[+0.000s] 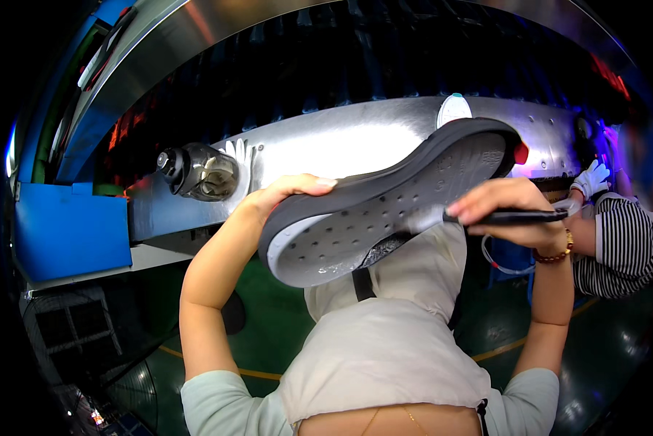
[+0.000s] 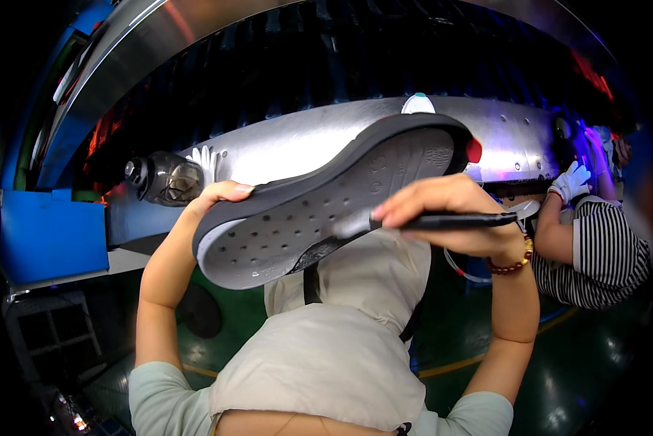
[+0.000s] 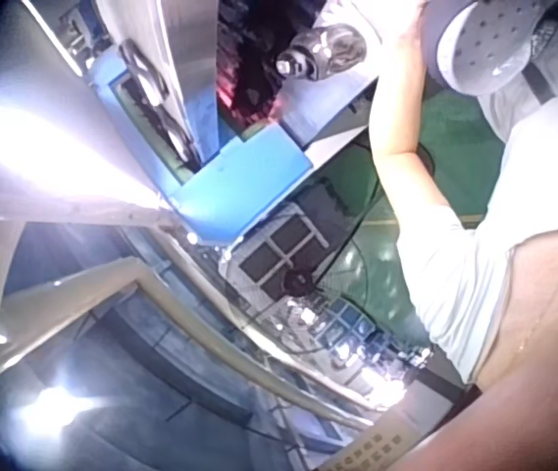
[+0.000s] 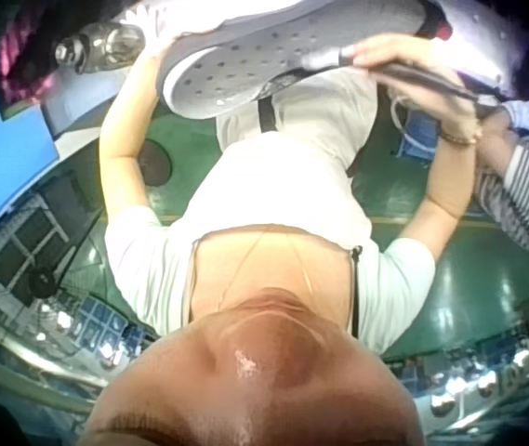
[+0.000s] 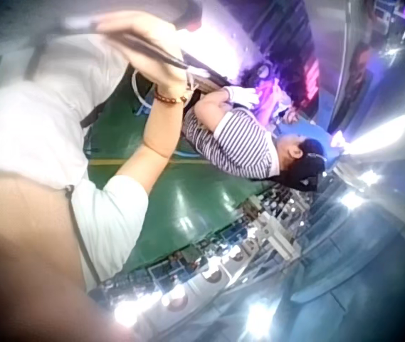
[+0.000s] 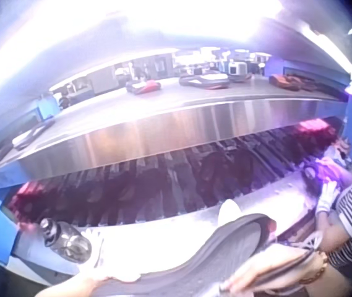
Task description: The person repeatedly picks up shoe soles from a conveyor belt, applies glue to the bottom surface with a brush, and places them back on the belt. The process is repeated for multiple soles in a factory setting.
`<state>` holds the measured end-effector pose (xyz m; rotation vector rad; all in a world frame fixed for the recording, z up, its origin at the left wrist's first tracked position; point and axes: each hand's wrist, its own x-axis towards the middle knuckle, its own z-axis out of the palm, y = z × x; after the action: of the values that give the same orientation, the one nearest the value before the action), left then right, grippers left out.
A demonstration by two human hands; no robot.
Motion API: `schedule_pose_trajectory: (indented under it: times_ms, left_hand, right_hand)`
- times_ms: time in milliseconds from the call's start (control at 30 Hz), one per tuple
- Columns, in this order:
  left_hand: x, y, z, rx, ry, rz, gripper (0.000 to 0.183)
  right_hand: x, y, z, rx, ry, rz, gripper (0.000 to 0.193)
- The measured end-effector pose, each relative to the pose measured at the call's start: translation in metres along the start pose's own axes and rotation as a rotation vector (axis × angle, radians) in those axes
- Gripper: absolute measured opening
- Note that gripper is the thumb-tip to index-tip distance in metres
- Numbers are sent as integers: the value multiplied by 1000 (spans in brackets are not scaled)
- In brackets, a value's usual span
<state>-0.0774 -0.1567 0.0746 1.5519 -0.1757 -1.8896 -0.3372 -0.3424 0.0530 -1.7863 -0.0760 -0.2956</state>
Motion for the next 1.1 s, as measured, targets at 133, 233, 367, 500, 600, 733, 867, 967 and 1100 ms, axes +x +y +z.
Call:
schedule_pose_trajectory:
  times_ms: [133,233,367,500,600,733,867,967,1100]
  left_hand:
    - [1,-7,-17,-24,-215,62,60]
    - [-2,-17,-26,-60,-135,-11,65]
    - [-3,-13,-26,-61,-192,36,63]
    - [2,-10,-27,-21,-281,36,61]
    - [1,-22,-40,-243,-258,52,63]
    - [-1,-12,-32,-21,-251,55,54]
    - [16,-27,-40,-164,-390,186,52]
    - [62,-48,-36,-516,-597,282,50]
    - [89,-60,-27,-696,-701,303,49]
  right_hand:
    - [-20,13,14,17,-33,45,14]
    - [-23,-9,6,-103,-177,86,15]
    - [-25,5,4,-51,-35,70,17]
    - [-29,-9,-3,-240,-200,74,16]
    - [-29,-1,-8,-158,-47,18,16]
    - [-33,3,-17,-228,-149,98,17]
    - [-26,-15,-13,-54,-11,124,22]
    - [-6,-9,14,221,112,104,27]
    - [1,35,10,395,423,347,17]
